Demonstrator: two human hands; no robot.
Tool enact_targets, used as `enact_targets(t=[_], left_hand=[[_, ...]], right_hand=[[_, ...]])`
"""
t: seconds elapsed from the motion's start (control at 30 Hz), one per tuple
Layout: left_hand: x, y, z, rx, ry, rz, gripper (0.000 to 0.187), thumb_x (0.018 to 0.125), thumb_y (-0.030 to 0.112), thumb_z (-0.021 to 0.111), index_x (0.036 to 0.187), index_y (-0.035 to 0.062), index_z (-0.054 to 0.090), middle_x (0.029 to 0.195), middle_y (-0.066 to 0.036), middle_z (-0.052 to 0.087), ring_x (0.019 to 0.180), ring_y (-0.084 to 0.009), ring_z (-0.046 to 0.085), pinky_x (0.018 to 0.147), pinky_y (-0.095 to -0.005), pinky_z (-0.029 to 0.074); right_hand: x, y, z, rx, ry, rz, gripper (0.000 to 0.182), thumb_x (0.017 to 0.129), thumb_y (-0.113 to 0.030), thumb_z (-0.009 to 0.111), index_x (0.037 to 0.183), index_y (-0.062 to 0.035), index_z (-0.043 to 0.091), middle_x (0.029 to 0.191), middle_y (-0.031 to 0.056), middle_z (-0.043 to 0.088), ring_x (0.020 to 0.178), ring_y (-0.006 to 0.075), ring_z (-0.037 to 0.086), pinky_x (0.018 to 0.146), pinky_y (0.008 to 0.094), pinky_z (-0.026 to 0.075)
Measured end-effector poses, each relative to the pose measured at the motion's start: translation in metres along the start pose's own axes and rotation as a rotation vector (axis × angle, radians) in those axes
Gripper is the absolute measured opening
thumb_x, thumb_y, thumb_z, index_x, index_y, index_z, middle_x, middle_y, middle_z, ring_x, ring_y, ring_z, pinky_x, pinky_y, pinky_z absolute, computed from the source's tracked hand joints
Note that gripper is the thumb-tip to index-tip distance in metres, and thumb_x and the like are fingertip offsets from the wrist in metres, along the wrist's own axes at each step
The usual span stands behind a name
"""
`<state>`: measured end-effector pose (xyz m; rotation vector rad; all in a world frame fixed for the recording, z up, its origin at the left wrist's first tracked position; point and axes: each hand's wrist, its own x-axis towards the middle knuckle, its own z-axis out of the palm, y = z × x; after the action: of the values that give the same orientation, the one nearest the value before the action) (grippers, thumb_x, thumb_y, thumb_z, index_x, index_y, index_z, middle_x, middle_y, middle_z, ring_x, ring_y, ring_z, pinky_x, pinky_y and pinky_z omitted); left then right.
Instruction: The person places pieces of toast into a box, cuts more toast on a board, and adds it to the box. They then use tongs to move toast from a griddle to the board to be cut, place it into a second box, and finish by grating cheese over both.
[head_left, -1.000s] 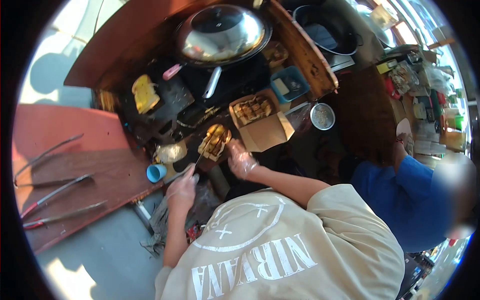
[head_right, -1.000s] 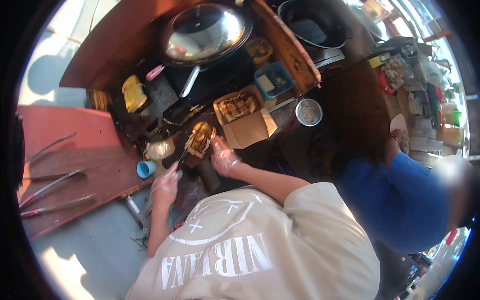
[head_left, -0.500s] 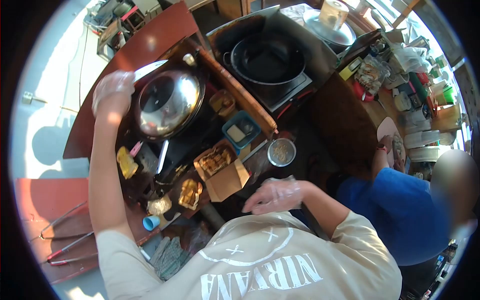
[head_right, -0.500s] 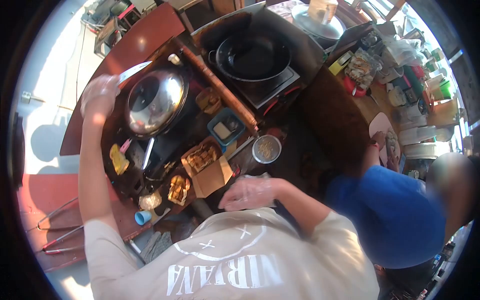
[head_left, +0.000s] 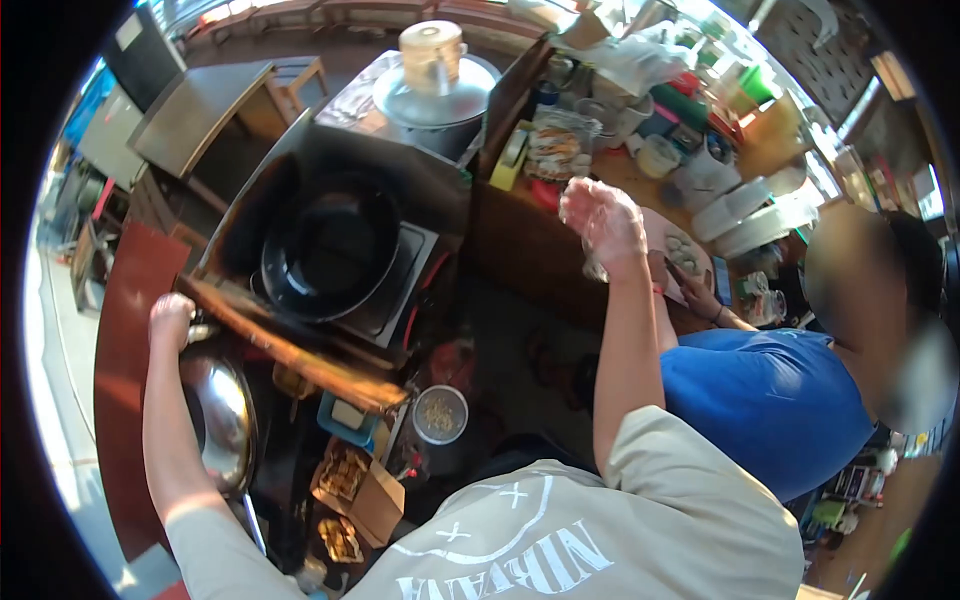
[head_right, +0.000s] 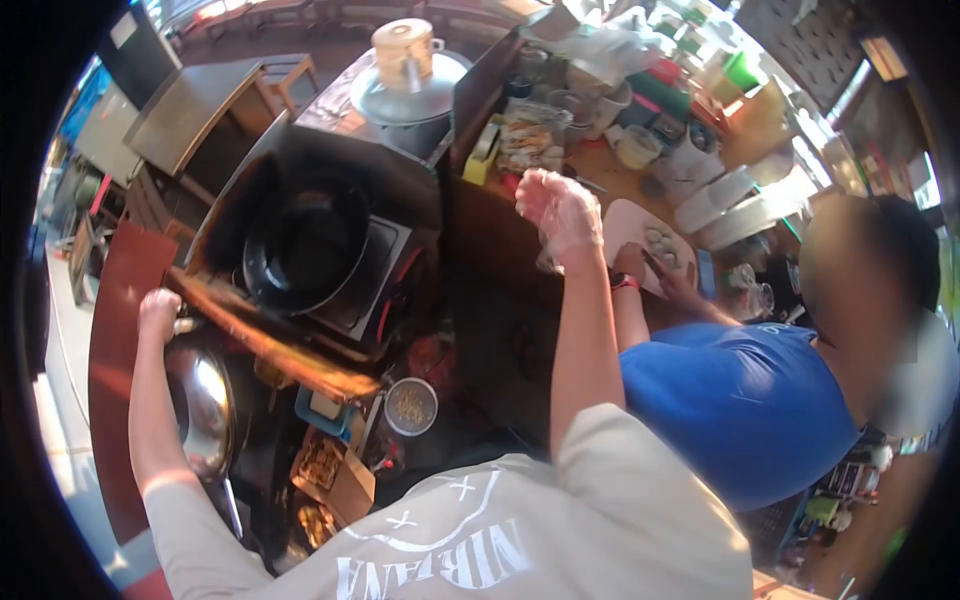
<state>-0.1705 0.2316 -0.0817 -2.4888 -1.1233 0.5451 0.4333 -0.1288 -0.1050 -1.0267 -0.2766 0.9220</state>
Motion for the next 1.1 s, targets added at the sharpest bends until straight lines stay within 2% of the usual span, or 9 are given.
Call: enact_targets(t=[0.17, 0.27, 0.37, 0.53, 0.73, 0.83, 0.97, 1.03, 1.1], left_hand=[[-0.012, -0.016, 0.0, -0.173, 0.036, -0.132, 0.023, 0.084, 0.007, 0.059, 0.101, 0.0132, 0.073, 0.099, -0.015, 0.068, 0.1, -0.0311, 0.063, 0.088, -0.0425, 0.05], [-0.043, -0.024, -0.033, -0.115, 0.023, -0.187, 0.026, 0.081, 0.011, 0.065, 0.107, 0.0113, 0.07, 0.099, -0.015, 0.068, 0.101, -0.032, 0.062, 0.092, -0.0411, 0.048], [-0.095, -0.035, -0.046, -0.103, 0.103, -0.221, 0.035, 0.082, 0.015, 0.067, 0.117, 0.0116, 0.064, 0.107, -0.012, 0.065, 0.107, -0.0313, 0.057, 0.096, -0.0411, 0.045], [-0.191, -0.002, -0.106, -0.03, -0.033, -0.457, 0.032, 0.09, 0.02, 0.061, 0.122, 0.0129, 0.058, 0.11, -0.01, 0.062, 0.106, -0.0317, 0.054, 0.097, -0.0439, 0.042], [-0.302, 0.044, -0.138, -0.037, -0.276, -0.64, 0.031, 0.093, 0.024, 0.055, 0.119, 0.0088, 0.059, 0.103, -0.012, 0.062, 0.096, -0.0322, 0.057, 0.092, -0.0441, 0.043], [-0.388, 0.053, -0.097, -0.021, -0.179, -0.66, 0.023, 0.087, 0.017, 0.06, 0.105, 0.0042, 0.065, 0.089, -0.016, 0.064, 0.09, -0.0372, 0.058, 0.085, -0.0455, 0.044], [-0.409, 0.097, -0.146, -0.07, -0.121, -0.663, 0.021, 0.087, 0.013, 0.059, 0.101, 0.0019, 0.068, 0.089, -0.018, 0.065, 0.083, -0.0381, 0.059, 0.082, -0.0464, 0.044], [-0.375, 0.115, -0.194, -0.173, -0.76, -1.069, 0.043, 0.096, 0.048, 0.052, 0.129, 0.023, 0.063, 0.119, -0.014, 0.067, 0.107, -0.0291, 0.064, 0.095, -0.0404, 0.048], [-0.375, 0.127, -0.198, -0.163, -0.778, -1.085, 0.041, 0.097, 0.047, 0.051, 0.127, 0.0222, 0.064, 0.118, -0.013, 0.067, 0.107, -0.0294, 0.064, 0.094, -0.0408, 0.048]], right_hand=[[0.103, -0.036, -0.015, -0.171, 0.362, -0.42, 0.016, 0.089, -0.014, 0.06, 0.095, -0.0005, 0.066, 0.08, 0.0063, 0.065, 0.069, 0.0171, 0.063, 0.06, 0.0291, 0.052], [0.168, -0.076, 0.01, -0.992, 0.647, -0.859, 0.021, 0.084, -0.023, 0.064, 0.093, -0.006, 0.073, 0.085, 0.0067, 0.073, 0.077, 0.0178, 0.068, 0.074, 0.0304, 0.052], [0.222, -0.116, 0.04, -1.405, 0.379, -1.141, 0.022, 0.084, -0.025, 0.062, 0.096, -0.0108, 0.073, 0.094, 0.0114, 0.072, 0.09, 0.029, 0.069, 0.084, 0.0361, 0.052], [0.314, -0.146, 0.089, -2.162, 0.146, -1.02, 0.032, 0.089, -0.03, 0.052, 0.111, -0.012, 0.068, 0.1, 0.0159, 0.07, 0.097, 0.0342, 0.066, 0.087, 0.0436, 0.052], [0.366, -0.141, 0.118, -1.973, 0.269, -0.405, 0.039, 0.093, -0.032, 0.046, 0.124, -0.0134, 0.062, 0.13, 0.0122, 0.061, 0.112, 0.0291, 0.062, 0.094, 0.0424, 0.05], [0.366, -0.141, 0.12, -2.157, 0.251, -0.357, 0.038, 0.092, -0.022, 0.05, 0.127, -0.01, 0.062, 0.131, 0.0129, 0.06, 0.118, 0.0318, 0.059, 0.099, 0.042, 0.048], [0.367, -0.143, 0.112, -2.22, 0.262, -0.326, 0.036, 0.091, -0.019, 0.051, 0.122, -0.0083, 0.065, 0.128, 0.0142, 0.062, 0.116, 0.0312, 0.061, 0.097, 0.0414, 0.05], [0.371, -0.143, 0.105, -2.135, 0.323, -0.335, 0.033, 0.09, -0.018, 0.052, 0.117, -0.0076, 0.067, 0.124, 0.0139, 0.064, 0.11, 0.0311, 0.064, 0.093, 0.0419, 0.052], [0.365, -0.15, 0.108, -2.13, 0.298, -0.39, 0.032, 0.089, -0.019, 0.053, 0.115, -0.0061, 0.068, 0.121, 0.0149, 0.066, 0.107, 0.0314, 0.065, 0.091, 0.0422, 0.053]])
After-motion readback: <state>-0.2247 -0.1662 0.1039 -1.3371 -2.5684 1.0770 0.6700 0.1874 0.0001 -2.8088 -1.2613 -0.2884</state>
